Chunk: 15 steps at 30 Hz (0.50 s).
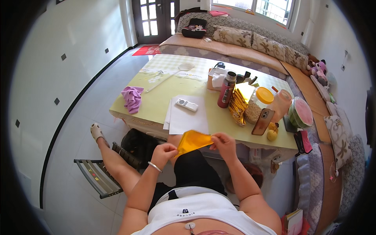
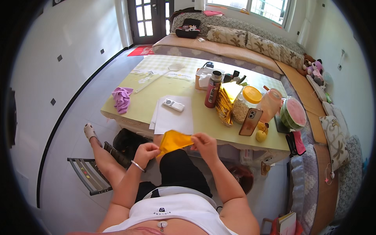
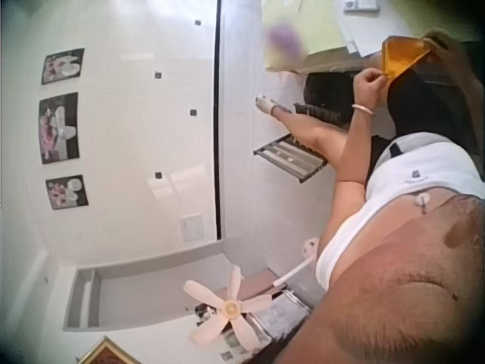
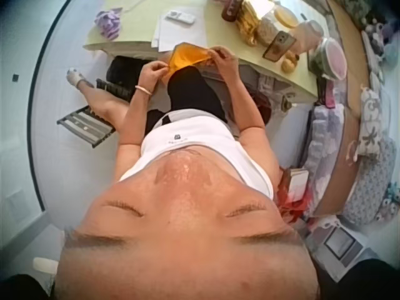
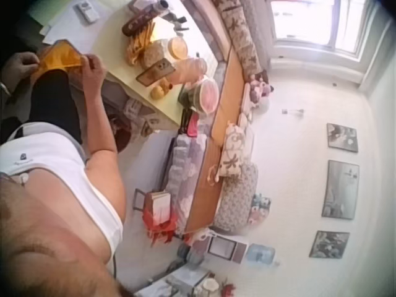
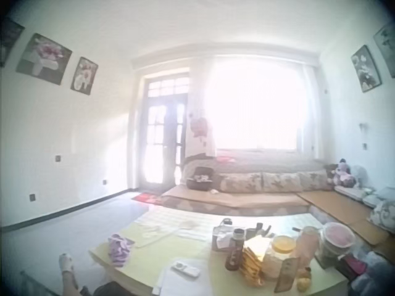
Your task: The person sits at a table and folds a yellow sheet of paper by hand. They repeatedly fold the paper into smaller sections, creasing the edges, and occasionally unfolding it to adjust the alignment before refolding.
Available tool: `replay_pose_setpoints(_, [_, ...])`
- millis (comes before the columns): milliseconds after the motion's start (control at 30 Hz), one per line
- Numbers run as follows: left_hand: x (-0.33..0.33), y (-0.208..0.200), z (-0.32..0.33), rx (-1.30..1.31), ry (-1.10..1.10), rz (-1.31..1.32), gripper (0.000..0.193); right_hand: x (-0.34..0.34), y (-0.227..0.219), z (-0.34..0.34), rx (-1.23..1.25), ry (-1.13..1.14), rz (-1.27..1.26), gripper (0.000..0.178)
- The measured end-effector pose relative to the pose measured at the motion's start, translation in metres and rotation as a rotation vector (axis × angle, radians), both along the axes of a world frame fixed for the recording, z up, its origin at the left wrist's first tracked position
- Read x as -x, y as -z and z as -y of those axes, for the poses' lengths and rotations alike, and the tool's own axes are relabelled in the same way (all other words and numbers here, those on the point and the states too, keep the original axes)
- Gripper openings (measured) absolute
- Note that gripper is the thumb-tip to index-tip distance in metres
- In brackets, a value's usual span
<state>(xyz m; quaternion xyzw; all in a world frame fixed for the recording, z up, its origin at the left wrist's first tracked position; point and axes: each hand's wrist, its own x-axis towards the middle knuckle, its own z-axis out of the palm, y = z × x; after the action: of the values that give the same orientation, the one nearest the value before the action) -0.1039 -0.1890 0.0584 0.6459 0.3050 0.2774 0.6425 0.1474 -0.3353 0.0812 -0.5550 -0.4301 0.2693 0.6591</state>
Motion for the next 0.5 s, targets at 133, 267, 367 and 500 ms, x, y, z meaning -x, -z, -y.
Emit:
replay_pose_setpoints(133, [-0.068,-0.043,-0.016,0.277,0.161,0.164,0.010,-0.018,-0.022,0.005,-0.287,0.131,-0.395,0.028])
replay_pose_setpoints(267, [-0.160,-0.079,-0.012,0.434,0.231,0.251,0.014,-0.037,0.001,0.016,-0.211,0.288,-0.393,0.029])
replay_pose_setpoints(367, [-0.230,-0.095,-0.007,0.517,0.241,0.255,0.011,-0.039,0.015,0.028,-0.098,0.302,-0.389,0.027])
replay_pose_setpoints(500, [-0.308,-0.078,-0.008,0.597,0.172,0.245,0.009,-0.043,0.023,0.037,-0.064,0.346,-0.422,0.023])
